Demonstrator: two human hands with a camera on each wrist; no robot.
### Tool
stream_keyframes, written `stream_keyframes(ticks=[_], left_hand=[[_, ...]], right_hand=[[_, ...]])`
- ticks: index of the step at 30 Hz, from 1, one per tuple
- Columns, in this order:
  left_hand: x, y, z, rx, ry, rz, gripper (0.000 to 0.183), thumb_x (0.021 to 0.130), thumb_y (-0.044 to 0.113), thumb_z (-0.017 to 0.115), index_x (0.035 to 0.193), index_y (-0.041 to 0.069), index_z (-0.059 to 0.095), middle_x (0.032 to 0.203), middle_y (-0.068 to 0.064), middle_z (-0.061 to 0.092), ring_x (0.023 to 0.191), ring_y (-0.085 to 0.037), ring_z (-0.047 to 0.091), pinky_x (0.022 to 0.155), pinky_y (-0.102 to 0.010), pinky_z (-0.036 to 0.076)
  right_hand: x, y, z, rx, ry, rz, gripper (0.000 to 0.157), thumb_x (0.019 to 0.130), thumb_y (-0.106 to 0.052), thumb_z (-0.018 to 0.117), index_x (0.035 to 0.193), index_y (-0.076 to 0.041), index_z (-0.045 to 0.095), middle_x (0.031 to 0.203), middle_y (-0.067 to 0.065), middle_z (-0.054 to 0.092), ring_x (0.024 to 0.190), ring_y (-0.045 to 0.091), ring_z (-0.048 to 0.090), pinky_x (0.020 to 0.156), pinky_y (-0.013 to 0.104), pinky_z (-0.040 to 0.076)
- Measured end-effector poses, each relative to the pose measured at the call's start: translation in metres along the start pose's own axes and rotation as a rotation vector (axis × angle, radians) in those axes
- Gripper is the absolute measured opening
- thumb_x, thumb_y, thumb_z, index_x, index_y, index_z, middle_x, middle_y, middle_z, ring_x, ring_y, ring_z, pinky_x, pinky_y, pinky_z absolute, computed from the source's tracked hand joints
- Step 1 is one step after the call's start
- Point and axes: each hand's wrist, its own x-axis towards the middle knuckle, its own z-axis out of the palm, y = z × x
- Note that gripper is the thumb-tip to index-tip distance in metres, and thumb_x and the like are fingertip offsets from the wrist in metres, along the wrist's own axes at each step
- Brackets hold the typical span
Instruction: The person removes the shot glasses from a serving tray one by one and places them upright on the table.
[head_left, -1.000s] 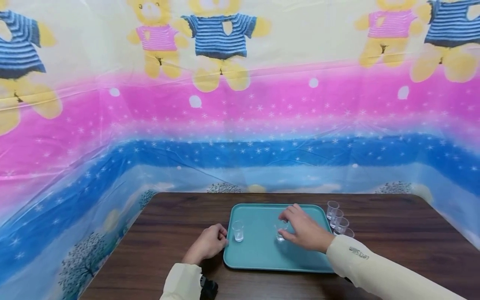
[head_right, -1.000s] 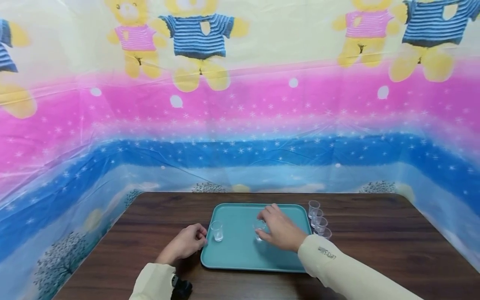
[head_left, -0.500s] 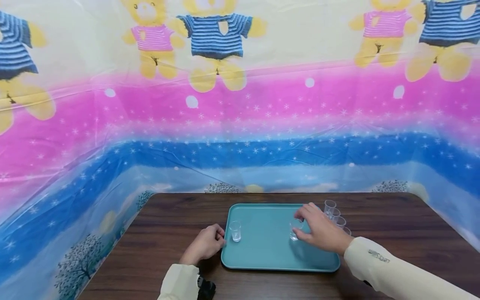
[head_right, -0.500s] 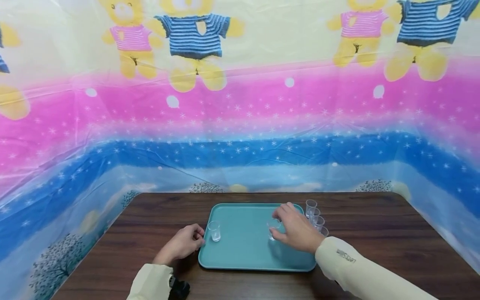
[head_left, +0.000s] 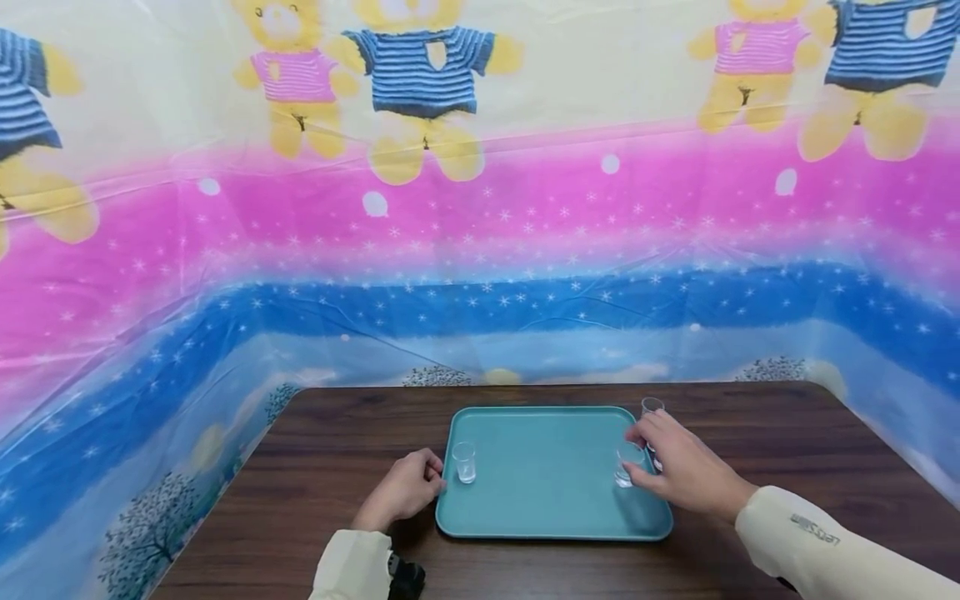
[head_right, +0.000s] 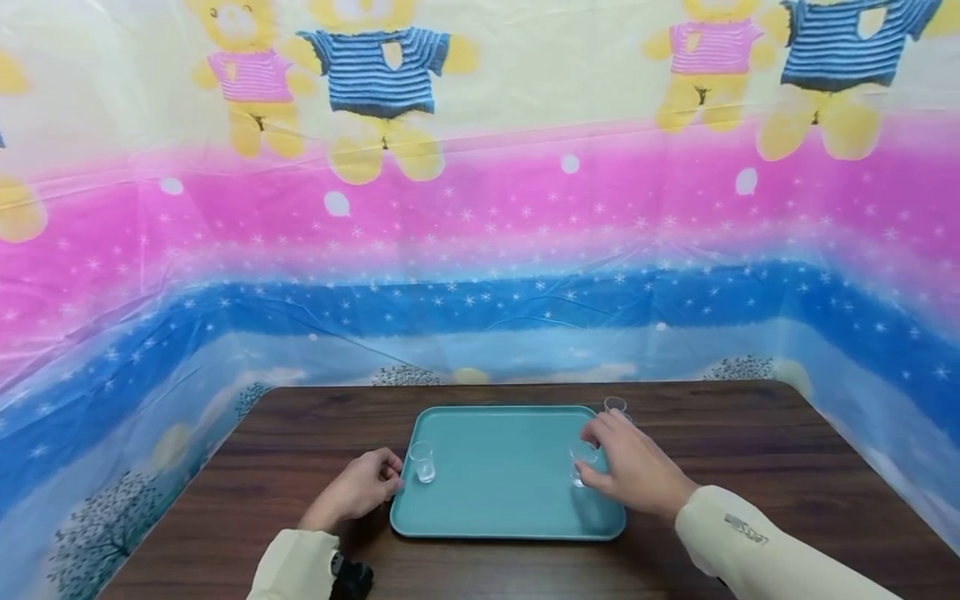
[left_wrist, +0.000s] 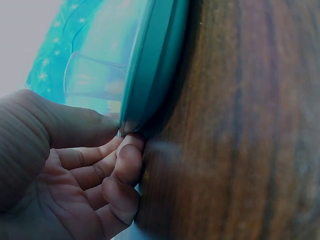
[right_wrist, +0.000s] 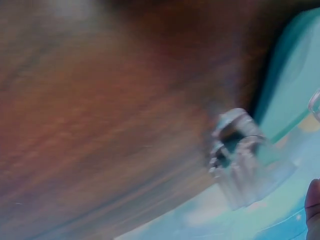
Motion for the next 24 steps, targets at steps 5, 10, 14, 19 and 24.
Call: stream_keyframes(ticks=[5, 10, 14, 19, 24], left_hand=[[0.000, 0.000, -0.001, -0.001, 0.004, -0.007, 0.012, 0.089, 0.003, 0.060, 0.099, -0.001, 0.054, 0.078, -0.006, 0.050, 0.066, -0.018, 0.048, 0.059, -0.032, 0.042], [0.001, 0.001, -0.001, 0.000, 0.015, -0.009, 0.013, 0.088, 0.002, 0.061, 0.099, -0.001, 0.055, 0.078, -0.006, 0.051, 0.065, -0.018, 0.048, 0.058, -0.031, 0.042], [0.001, 0.000, -0.001, 0.002, 0.014, -0.016, 0.013, 0.088, 0.002, 0.061, 0.099, -0.001, 0.055, 0.078, -0.006, 0.051, 0.065, -0.018, 0.048, 0.058, -0.031, 0.042], [0.000, 0.001, -0.001, 0.005, 0.013, -0.009, 0.013, 0.089, 0.002, 0.061, 0.099, -0.002, 0.055, 0.077, -0.006, 0.051, 0.065, -0.018, 0.048, 0.059, -0.032, 0.042], [0.000, 0.003, 0.000, 0.004, 0.009, -0.004, 0.012, 0.089, 0.002, 0.060, 0.099, -0.002, 0.055, 0.077, -0.005, 0.051, 0.065, -0.018, 0.048, 0.059, -0.031, 0.042]], right_hand=[[-0.015, 0.012, -0.002, 0.015, 0.050, -0.011, 0.022, 0.081, -0.022, 0.073, 0.097, -0.017, 0.058, 0.086, -0.006, 0.048, 0.076, 0.007, 0.038, 0.063, 0.023, 0.037], [-0.026, 0.020, -0.005, 0.010, 0.111, -0.031, 0.024, 0.077, -0.018, 0.075, 0.096, -0.014, 0.060, 0.084, -0.008, 0.049, 0.075, 0.008, 0.041, 0.061, 0.023, 0.039], [-0.035, 0.025, -0.007, -0.013, 0.104, -0.024, 0.025, 0.076, -0.018, 0.076, 0.097, -0.014, 0.061, 0.085, -0.010, 0.047, 0.076, 0.007, 0.042, 0.062, 0.024, 0.040], [-0.044, 0.030, -0.008, -0.039, 0.115, -0.005, 0.025, 0.077, -0.016, 0.076, 0.098, -0.015, 0.062, 0.087, -0.011, 0.049, 0.078, 0.003, 0.042, 0.063, 0.026, 0.042], [-0.051, 0.035, -0.009, -0.048, 0.146, 0.000, 0.026, 0.076, -0.015, 0.076, 0.099, -0.015, 0.062, 0.091, -0.010, 0.053, 0.080, 0.002, 0.044, 0.065, 0.027, 0.045]])
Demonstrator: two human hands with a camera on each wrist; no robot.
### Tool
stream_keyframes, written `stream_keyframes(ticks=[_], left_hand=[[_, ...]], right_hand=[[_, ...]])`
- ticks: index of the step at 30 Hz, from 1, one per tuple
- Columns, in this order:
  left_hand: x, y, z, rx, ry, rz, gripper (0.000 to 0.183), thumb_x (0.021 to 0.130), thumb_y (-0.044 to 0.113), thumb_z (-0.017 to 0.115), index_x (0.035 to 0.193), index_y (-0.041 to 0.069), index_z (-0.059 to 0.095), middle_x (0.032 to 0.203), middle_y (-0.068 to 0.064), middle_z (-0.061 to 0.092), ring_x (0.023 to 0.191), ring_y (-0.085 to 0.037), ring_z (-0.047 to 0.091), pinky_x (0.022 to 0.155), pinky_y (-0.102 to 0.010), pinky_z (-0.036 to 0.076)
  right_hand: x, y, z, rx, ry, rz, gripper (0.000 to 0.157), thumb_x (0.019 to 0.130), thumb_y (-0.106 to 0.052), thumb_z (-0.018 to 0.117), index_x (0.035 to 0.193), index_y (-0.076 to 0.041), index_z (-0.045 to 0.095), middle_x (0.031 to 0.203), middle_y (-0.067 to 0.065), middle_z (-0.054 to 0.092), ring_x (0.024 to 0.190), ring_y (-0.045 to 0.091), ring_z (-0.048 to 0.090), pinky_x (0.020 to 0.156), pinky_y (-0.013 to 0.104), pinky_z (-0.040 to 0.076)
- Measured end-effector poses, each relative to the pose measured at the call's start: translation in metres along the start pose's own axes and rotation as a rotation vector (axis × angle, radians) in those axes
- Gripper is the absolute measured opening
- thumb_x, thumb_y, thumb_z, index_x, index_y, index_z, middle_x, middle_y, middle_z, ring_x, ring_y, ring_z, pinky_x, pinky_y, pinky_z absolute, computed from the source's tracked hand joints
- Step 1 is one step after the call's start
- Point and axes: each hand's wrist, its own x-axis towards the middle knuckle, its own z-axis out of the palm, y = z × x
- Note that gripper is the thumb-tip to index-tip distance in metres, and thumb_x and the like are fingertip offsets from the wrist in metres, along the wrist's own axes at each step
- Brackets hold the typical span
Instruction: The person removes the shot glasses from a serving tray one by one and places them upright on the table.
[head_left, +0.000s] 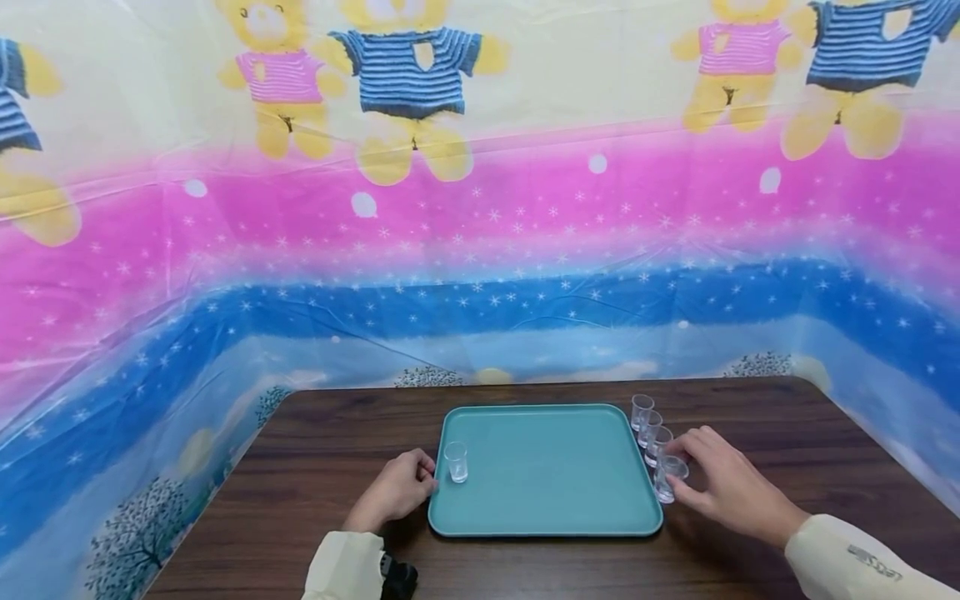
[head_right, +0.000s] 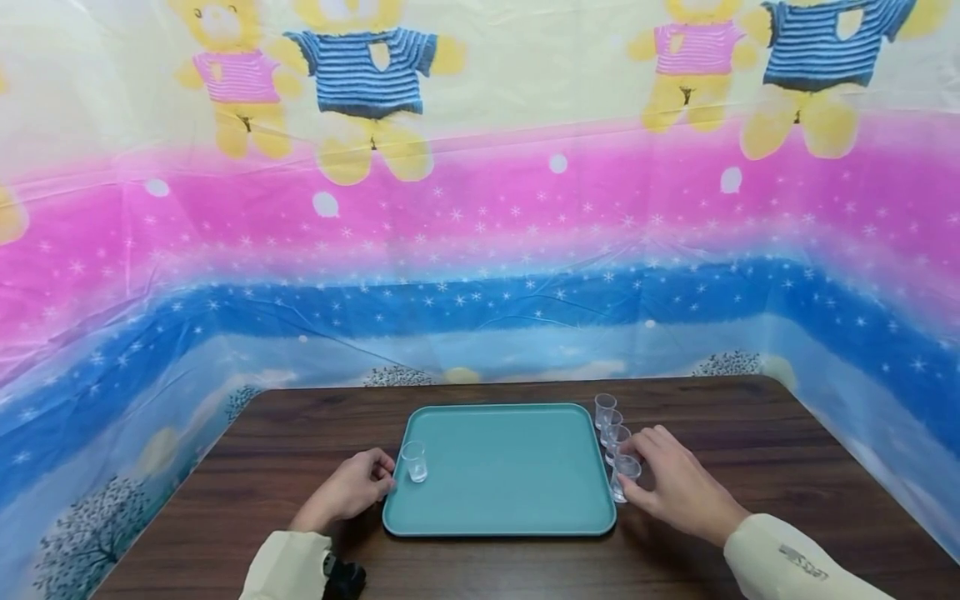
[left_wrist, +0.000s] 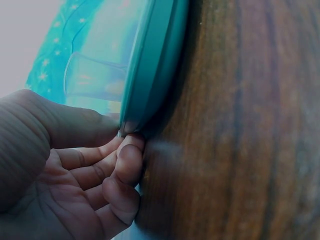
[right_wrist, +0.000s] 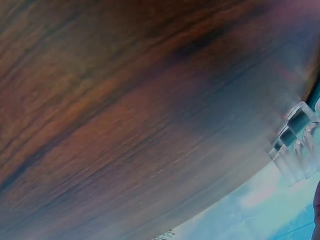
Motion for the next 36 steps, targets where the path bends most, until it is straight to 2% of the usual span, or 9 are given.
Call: stream_keyframes(ticks=[10, 16, 24, 30, 36], left_hand=[[0.000, -0.001, 0.001, -0.001, -0.002, 0.004, 0.012, 0.089, 0.002, 0.060, 0.099, -0.002, 0.054, 0.077, -0.005, 0.051, 0.065, -0.018, 0.048, 0.058, -0.032, 0.042], [0.000, -0.001, 0.001, 0.000, -0.004, -0.002, 0.013, 0.089, 0.002, 0.060, 0.099, -0.002, 0.054, 0.077, -0.005, 0.051, 0.065, -0.018, 0.048, 0.058, -0.032, 0.042], [0.002, -0.002, 0.000, 0.002, 0.000, -0.014, 0.013, 0.089, 0.002, 0.060, 0.100, -0.002, 0.054, 0.078, -0.006, 0.051, 0.065, -0.018, 0.048, 0.059, -0.032, 0.042], [0.002, -0.003, 0.001, 0.007, 0.003, -0.003, 0.012, 0.088, 0.001, 0.060, 0.099, -0.001, 0.054, 0.078, -0.006, 0.051, 0.065, -0.018, 0.048, 0.058, -0.032, 0.042], [-0.001, -0.002, 0.000, 0.002, -0.001, 0.013, 0.013, 0.090, 0.003, 0.060, 0.100, -0.001, 0.054, 0.078, -0.006, 0.051, 0.065, -0.018, 0.048, 0.060, -0.033, 0.042]], right_hand=[[-0.008, 0.003, 0.004, -0.010, -0.029, 0.035, 0.030, 0.075, -0.016, 0.078, 0.100, -0.015, 0.061, 0.091, -0.009, 0.053, 0.079, 0.003, 0.044, 0.063, 0.026, 0.044], [-0.006, 0.003, 0.002, -0.023, -0.007, 0.041, 0.030, 0.074, -0.021, 0.079, 0.098, -0.016, 0.061, 0.087, -0.010, 0.051, 0.077, 0.002, 0.044, 0.062, 0.025, 0.044], [0.013, -0.001, 0.000, 0.001, 0.030, 0.016, 0.025, 0.076, -0.019, 0.076, 0.095, -0.021, 0.060, 0.090, -0.014, 0.049, 0.082, 0.008, 0.043, 0.065, 0.028, 0.042], [0.026, -0.009, 0.007, 0.029, -0.010, 0.014, 0.021, 0.080, -0.017, 0.073, 0.096, -0.023, 0.060, 0.093, -0.014, 0.049, 0.084, 0.012, 0.044, 0.067, 0.032, 0.042], [0.040, -0.020, 0.015, 0.069, -0.051, 0.010, 0.024, 0.081, -0.020, 0.074, 0.101, -0.021, 0.060, 0.101, -0.008, 0.054, 0.088, 0.011, 0.045, 0.071, 0.036, 0.044]])
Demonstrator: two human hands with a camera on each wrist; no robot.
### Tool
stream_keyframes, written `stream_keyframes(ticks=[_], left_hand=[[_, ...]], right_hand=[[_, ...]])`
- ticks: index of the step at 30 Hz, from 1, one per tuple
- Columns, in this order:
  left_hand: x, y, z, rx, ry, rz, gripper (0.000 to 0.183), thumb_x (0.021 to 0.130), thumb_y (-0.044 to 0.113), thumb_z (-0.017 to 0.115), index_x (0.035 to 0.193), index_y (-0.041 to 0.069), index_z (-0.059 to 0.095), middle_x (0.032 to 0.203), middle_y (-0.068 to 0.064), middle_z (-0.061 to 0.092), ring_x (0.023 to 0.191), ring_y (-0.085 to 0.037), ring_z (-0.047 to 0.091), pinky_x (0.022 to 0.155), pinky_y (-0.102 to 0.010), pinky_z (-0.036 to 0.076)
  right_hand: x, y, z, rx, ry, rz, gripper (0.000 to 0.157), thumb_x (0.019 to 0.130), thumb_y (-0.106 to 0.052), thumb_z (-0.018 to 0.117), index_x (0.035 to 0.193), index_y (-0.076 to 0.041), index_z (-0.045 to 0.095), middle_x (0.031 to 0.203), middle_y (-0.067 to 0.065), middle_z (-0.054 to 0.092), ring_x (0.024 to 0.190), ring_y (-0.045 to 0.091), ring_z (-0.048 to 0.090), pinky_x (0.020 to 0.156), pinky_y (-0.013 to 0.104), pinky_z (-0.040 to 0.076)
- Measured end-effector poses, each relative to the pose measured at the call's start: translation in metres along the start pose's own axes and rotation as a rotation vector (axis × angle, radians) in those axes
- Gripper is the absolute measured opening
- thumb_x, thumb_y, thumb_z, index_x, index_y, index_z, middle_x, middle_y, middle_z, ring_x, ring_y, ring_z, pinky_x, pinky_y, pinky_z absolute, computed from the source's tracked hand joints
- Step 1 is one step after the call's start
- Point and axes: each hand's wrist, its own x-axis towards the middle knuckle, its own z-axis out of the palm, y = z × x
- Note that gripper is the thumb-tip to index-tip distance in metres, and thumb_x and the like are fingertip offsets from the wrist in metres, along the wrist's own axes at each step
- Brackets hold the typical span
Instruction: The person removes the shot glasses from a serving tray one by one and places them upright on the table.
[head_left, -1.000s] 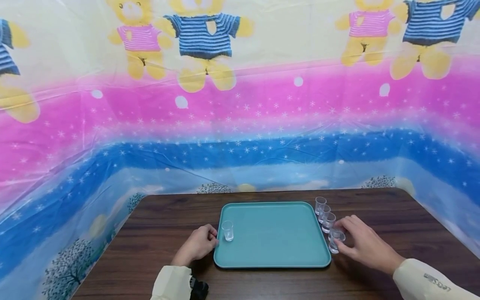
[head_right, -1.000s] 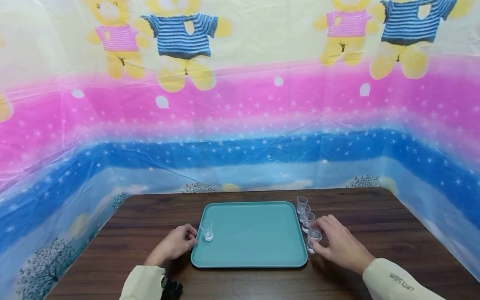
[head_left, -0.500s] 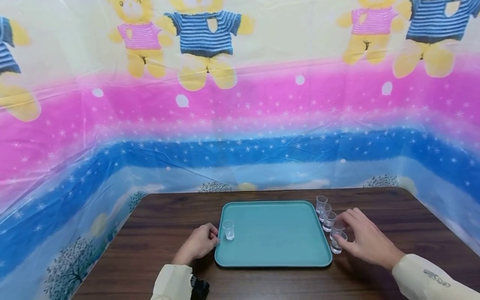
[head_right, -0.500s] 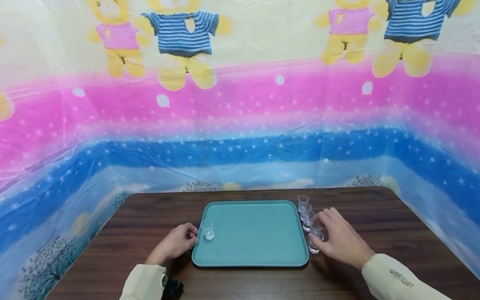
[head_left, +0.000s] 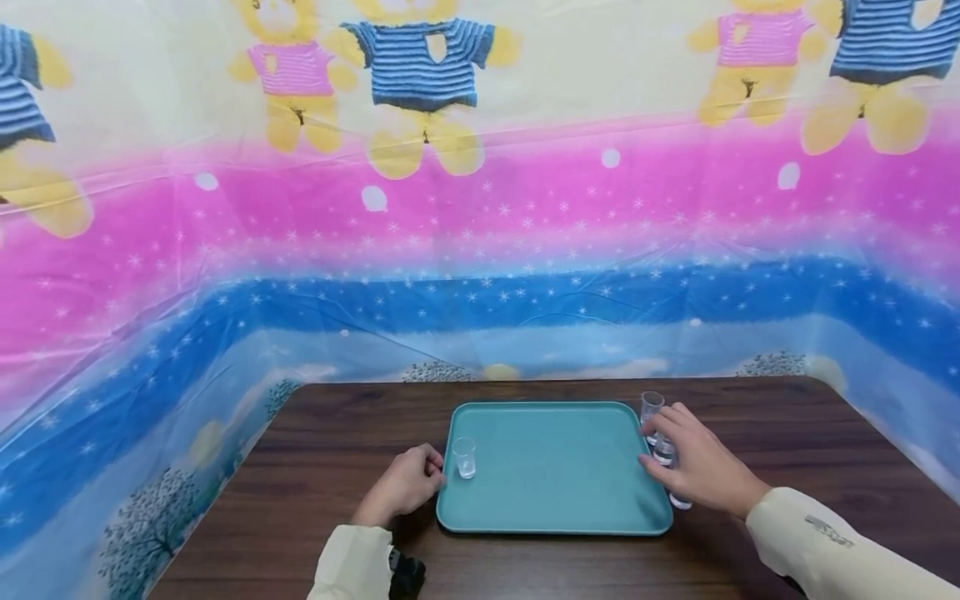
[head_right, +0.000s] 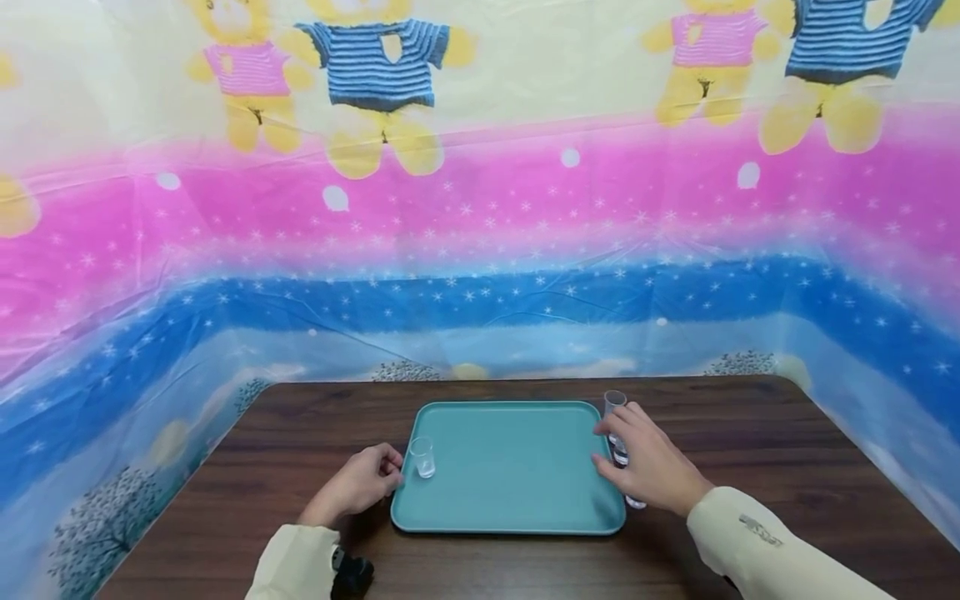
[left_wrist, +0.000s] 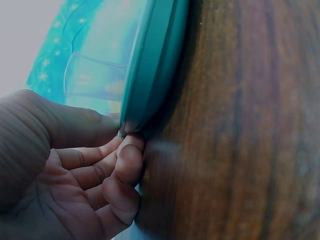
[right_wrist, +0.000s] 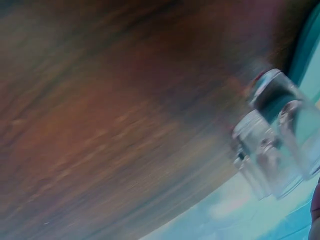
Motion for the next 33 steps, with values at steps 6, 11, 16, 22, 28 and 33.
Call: stream_keyframes(ticks=[6, 11, 16, 22, 28, 33], left_hand=[[0.001, -0.002, -0.001, -0.007, -0.006, 0.002, 0.013, 0.090, 0.003, 0.059, 0.101, -0.002, 0.054, 0.077, -0.005, 0.051, 0.064, -0.019, 0.048, 0.058, -0.033, 0.042], [0.000, -0.001, 0.000, -0.011, -0.017, -0.006, 0.013, 0.091, 0.004, 0.058, 0.102, -0.001, 0.054, 0.078, -0.006, 0.051, 0.064, -0.019, 0.048, 0.058, -0.033, 0.041], [0.000, 0.000, -0.001, -0.011, -0.015, -0.020, 0.012, 0.090, 0.004, 0.060, 0.100, 0.000, 0.054, 0.077, -0.006, 0.051, 0.064, -0.019, 0.048, 0.058, -0.033, 0.041], [0.001, 0.000, -0.001, -0.008, -0.019, -0.019, 0.012, 0.089, 0.003, 0.060, 0.099, -0.001, 0.054, 0.077, -0.006, 0.051, 0.064, -0.018, 0.048, 0.059, -0.031, 0.041], [0.001, 0.000, -0.002, -0.014, -0.016, -0.023, 0.013, 0.089, 0.003, 0.061, 0.100, -0.001, 0.054, 0.078, -0.006, 0.051, 0.065, -0.018, 0.048, 0.059, -0.031, 0.042], [0.001, -0.002, -0.002, -0.013, -0.012, -0.022, 0.013, 0.090, 0.004, 0.061, 0.100, -0.001, 0.054, 0.077, -0.005, 0.051, 0.064, -0.018, 0.049, 0.059, -0.031, 0.042]], right_hand=[[0.013, -0.007, 0.012, 0.036, -0.033, -0.017, 0.027, 0.082, -0.020, 0.073, 0.106, -0.018, 0.061, 0.107, -0.002, 0.057, 0.117, 0.032, 0.047, 0.090, 0.053, 0.040], [0.023, -0.012, 0.024, 0.048, -0.068, 0.002, 0.031, 0.082, -0.022, 0.074, 0.110, -0.019, 0.061, 0.109, -0.003, 0.057, 0.120, 0.033, 0.045, 0.097, 0.055, 0.035], [0.036, -0.022, 0.034, 0.070, -0.052, -0.050, 0.033, 0.081, -0.021, 0.075, 0.111, -0.018, 0.062, 0.108, -0.005, 0.057, 0.099, 0.015, 0.051, 0.079, 0.042, 0.046], [0.049, -0.039, 0.045, 0.098, -0.104, -0.075, 0.034, 0.082, -0.022, 0.074, 0.113, -0.016, 0.061, 0.110, -0.003, 0.057, 0.103, 0.018, 0.051, 0.084, 0.044, 0.045], [0.059, -0.050, 0.060, 0.097, -0.113, -0.108, 0.037, 0.083, -0.025, 0.073, 0.115, -0.016, 0.059, 0.109, -0.004, 0.057, 0.102, 0.016, 0.051, 0.084, 0.042, 0.045], [0.066, -0.058, 0.069, 0.109, -0.103, -0.118, 0.038, 0.082, -0.025, 0.074, 0.116, -0.016, 0.059, 0.109, -0.001, 0.058, 0.102, 0.016, 0.052, 0.083, 0.042, 0.045]])
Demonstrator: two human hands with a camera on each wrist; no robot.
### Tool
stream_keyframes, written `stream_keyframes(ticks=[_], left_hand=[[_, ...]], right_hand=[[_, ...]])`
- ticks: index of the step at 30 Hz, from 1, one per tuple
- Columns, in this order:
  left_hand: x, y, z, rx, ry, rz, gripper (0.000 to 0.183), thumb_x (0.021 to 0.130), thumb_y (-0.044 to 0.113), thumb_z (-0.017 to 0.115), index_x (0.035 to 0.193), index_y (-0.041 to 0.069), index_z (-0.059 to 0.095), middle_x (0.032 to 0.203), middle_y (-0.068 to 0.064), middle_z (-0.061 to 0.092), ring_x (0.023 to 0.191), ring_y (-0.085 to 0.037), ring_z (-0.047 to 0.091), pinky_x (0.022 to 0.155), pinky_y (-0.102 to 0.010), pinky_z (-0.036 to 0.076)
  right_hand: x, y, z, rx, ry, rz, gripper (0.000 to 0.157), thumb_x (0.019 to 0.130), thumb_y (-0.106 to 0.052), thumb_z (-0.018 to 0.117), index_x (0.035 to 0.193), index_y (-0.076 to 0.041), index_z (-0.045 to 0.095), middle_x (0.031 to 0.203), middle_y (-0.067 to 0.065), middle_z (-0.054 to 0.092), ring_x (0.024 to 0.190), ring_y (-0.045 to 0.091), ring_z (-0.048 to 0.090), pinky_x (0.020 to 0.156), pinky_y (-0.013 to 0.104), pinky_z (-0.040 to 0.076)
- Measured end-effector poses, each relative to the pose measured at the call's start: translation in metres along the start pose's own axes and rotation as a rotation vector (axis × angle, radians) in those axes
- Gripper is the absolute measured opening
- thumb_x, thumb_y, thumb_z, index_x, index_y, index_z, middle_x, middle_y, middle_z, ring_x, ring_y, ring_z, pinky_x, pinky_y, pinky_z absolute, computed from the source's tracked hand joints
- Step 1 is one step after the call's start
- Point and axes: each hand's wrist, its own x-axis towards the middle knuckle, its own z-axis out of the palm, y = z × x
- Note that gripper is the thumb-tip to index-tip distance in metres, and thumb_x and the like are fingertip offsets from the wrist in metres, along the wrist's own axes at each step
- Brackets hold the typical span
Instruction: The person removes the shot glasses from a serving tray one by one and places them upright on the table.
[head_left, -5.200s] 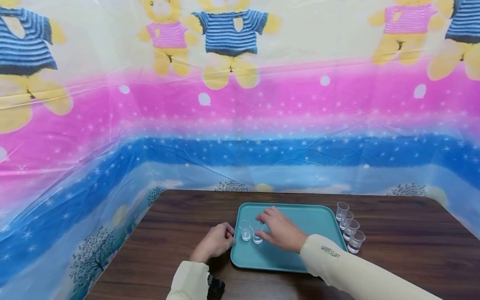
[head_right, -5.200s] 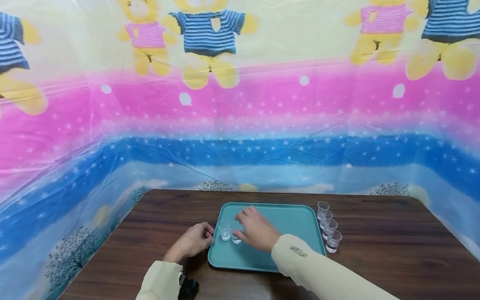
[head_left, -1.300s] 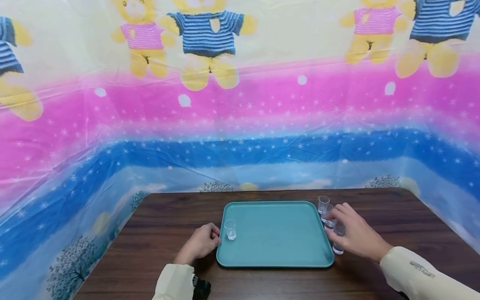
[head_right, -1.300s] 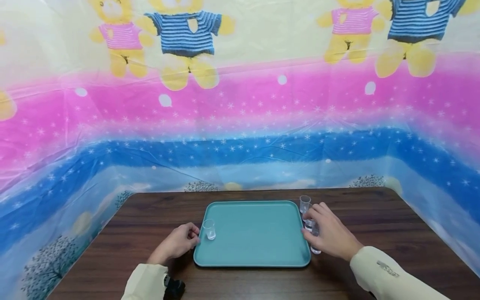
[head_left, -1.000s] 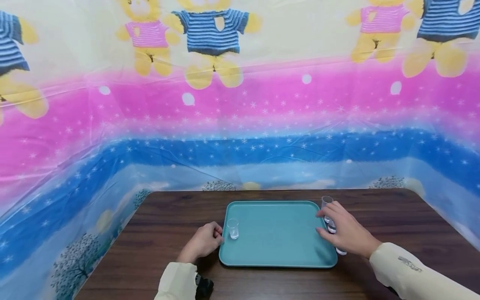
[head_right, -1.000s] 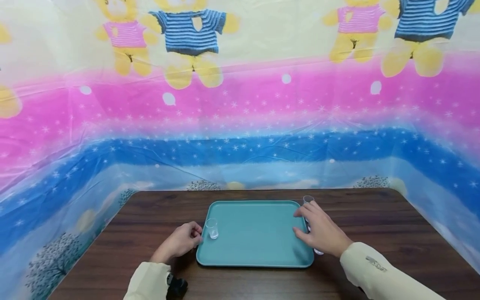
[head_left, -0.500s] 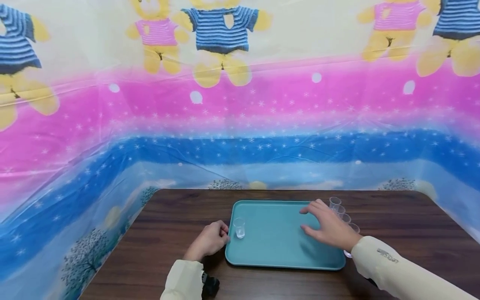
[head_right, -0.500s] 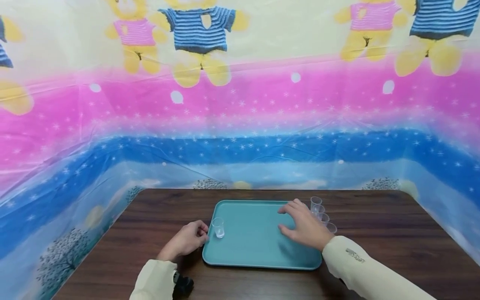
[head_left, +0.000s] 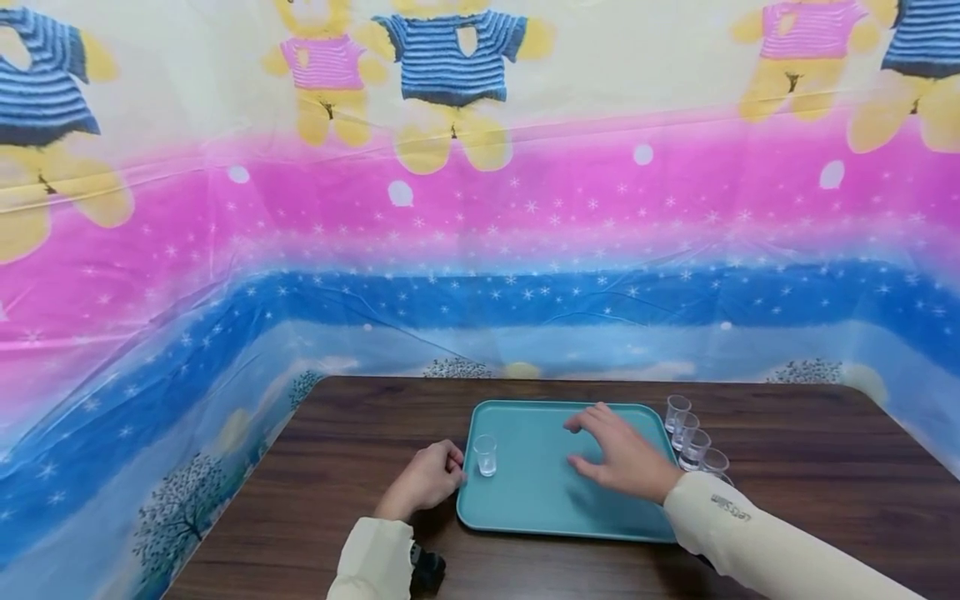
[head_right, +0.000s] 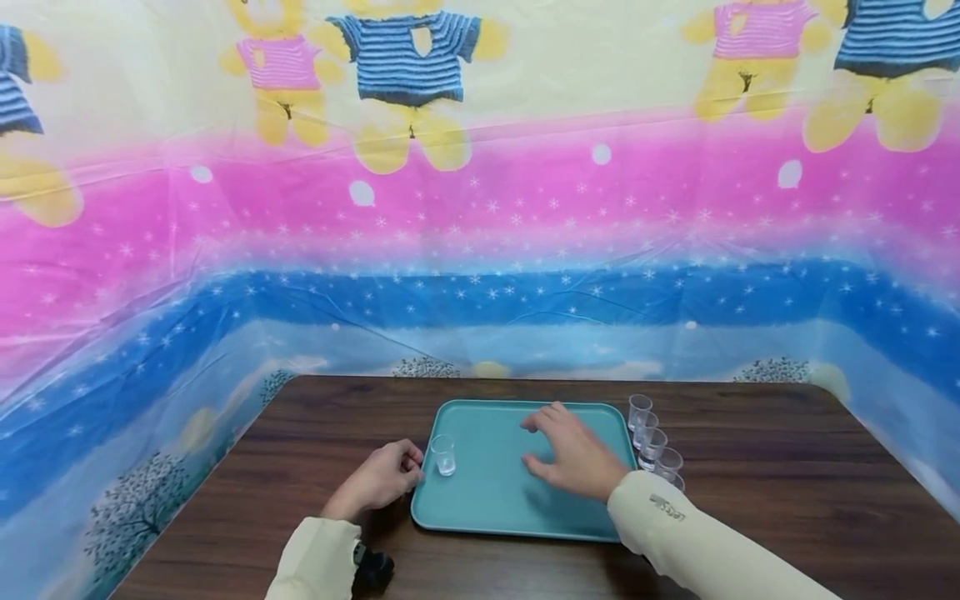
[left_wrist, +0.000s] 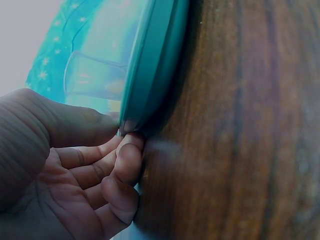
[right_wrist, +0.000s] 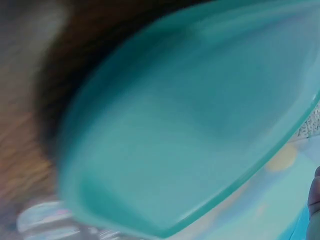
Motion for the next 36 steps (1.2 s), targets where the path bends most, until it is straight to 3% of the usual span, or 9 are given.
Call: stream_keyframes(ticks=[19, 27, 36], left_hand=[[-0.001, -0.001, 0.001, 0.004, 0.005, 0.013, 0.013, 0.090, 0.005, 0.061, 0.100, 0.000, 0.055, 0.078, -0.005, 0.052, 0.064, -0.018, 0.049, 0.058, -0.031, 0.042], [0.001, -0.002, 0.001, 0.008, -0.009, 0.004, 0.011, 0.091, 0.006, 0.060, 0.099, 0.001, 0.055, 0.078, -0.005, 0.053, 0.064, -0.018, 0.050, 0.059, -0.033, 0.043], [0.002, -0.004, 0.000, 0.002, -0.006, -0.006, 0.011, 0.090, 0.005, 0.061, 0.098, 0.001, 0.054, 0.077, -0.005, 0.052, 0.065, -0.018, 0.050, 0.058, -0.032, 0.043]], right_hand=[[0.042, -0.040, 0.029, 0.132, -0.089, -0.009, 0.040, 0.086, -0.026, 0.069, 0.122, -0.011, 0.057, 0.114, 0.001, 0.057, 0.107, 0.018, 0.051, 0.088, 0.039, 0.044], [0.057, -0.059, 0.041, 0.106, -0.116, -0.031, 0.039, 0.088, -0.025, 0.068, 0.122, -0.011, 0.057, 0.115, 0.000, 0.056, 0.107, 0.013, 0.049, 0.089, 0.037, 0.045], [0.070, -0.066, 0.050, 0.042, -0.151, -0.067, 0.034, 0.089, -0.024, 0.067, 0.119, -0.009, 0.060, 0.114, 0.000, 0.055, 0.105, 0.015, 0.048, 0.086, 0.035, 0.045]])
